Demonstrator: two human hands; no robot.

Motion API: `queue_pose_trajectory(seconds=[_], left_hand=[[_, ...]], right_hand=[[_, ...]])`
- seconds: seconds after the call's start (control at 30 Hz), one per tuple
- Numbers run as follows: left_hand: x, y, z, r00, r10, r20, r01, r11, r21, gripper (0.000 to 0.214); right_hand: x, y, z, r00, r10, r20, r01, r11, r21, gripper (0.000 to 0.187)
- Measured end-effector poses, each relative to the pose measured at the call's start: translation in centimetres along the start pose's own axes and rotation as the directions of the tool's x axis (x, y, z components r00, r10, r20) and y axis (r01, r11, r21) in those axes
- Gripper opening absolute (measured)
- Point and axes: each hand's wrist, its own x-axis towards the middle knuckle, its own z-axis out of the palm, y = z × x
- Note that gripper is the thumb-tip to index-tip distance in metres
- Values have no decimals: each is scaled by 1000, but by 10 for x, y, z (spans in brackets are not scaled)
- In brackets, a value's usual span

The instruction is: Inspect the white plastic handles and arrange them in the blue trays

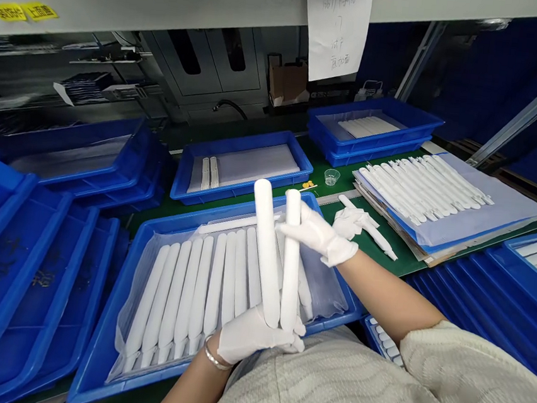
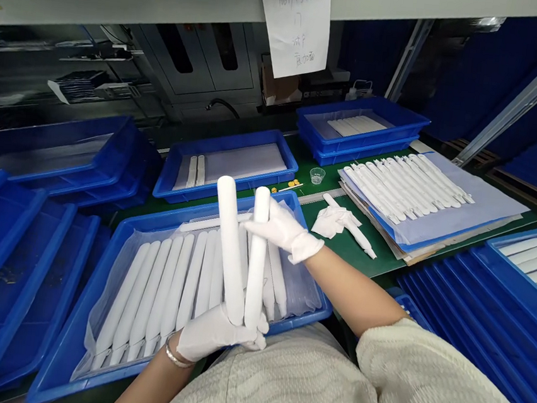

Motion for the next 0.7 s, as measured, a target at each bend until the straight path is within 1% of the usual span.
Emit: queue_pose_trajectory(seconds=[0.03, 0.1, 0.17, 0.23, 0.3, 0.33, 0.37, 0.43, 0.47, 0.5, 0.53, 0.57, 0.63, 0.7], left_hand=[[-1, -1, 0, 1000, -11, 6, 11, 1000, 13, 37], [-2, -2, 0, 1000, -17, 12, 17, 999, 45, 34], [-3, -4, -2, 1000, 3, 18, -5, 998, 69, 34], [-4, -5, -4, 998, 34, 44, -36, 998, 54, 36], [-5, -5, -5, 996, 56, 70, -55, 998, -8, 38], [-5, -5, -5, 995, 63, 71, -60, 997, -46, 38], [-5, -4, -4, 995, 67, 67, -62, 995, -83, 37], [-6, -2, -2, 996, 80, 42, -73, 986, -152, 37], [-6, -1, -1, 996, 81, 27, -75, 981, -182, 37], [-5, 0, 0, 997, 77, 14, -73, 975, -208, 38], [-5, 1, 1, 997, 71, -1, -69, 971, -229, 39], [-4, 2, 2, 998, 65, -16, -67, 967, -246, 40], [-3, 3, 3, 997, 63, -35, -70, 964, -255, 41], [-2, 4, 4, 997, 64, -34, -70, 968, -240, 43]], right_hand=[[9, -1, -5, 999, 14, -45, -13, 999, 41, 54], [29, -1, -17, 993, 66, -99, -48, 984, 174, 63], [48, 1, -28, 982, 127, -138, -86, 958, 273, 66], [59, 4, -36, 967, 166, -192, -105, 950, 294, 57], [61, 8, -36, 966, 160, -205, -94, 950, 298, 47], [57, 10, -33, 972, 151, -178, -89, 945, 316, 46], [52, 13, -28, 981, 146, -126, -95, 934, 343, 49], [35, 20, -14, 987, 152, 42, -156, 902, 403, 62], [25, 24, -6, 977, 156, 144, -204, 880, 429, 66], [15, 28, 2, 955, 150, 256, -255, 856, 450, 67], [6, 31, 9, 924, 132, 360, -301, 831, 468, 66], [-2, 33, 15, 892, 106, 440, -335, 807, 486, 61], [-15, 37, 23, 845, 61, 531, -382, 764, 520, 48], [-21, 38, 25, 831, 59, 553, -412, 734, 540, 36]])
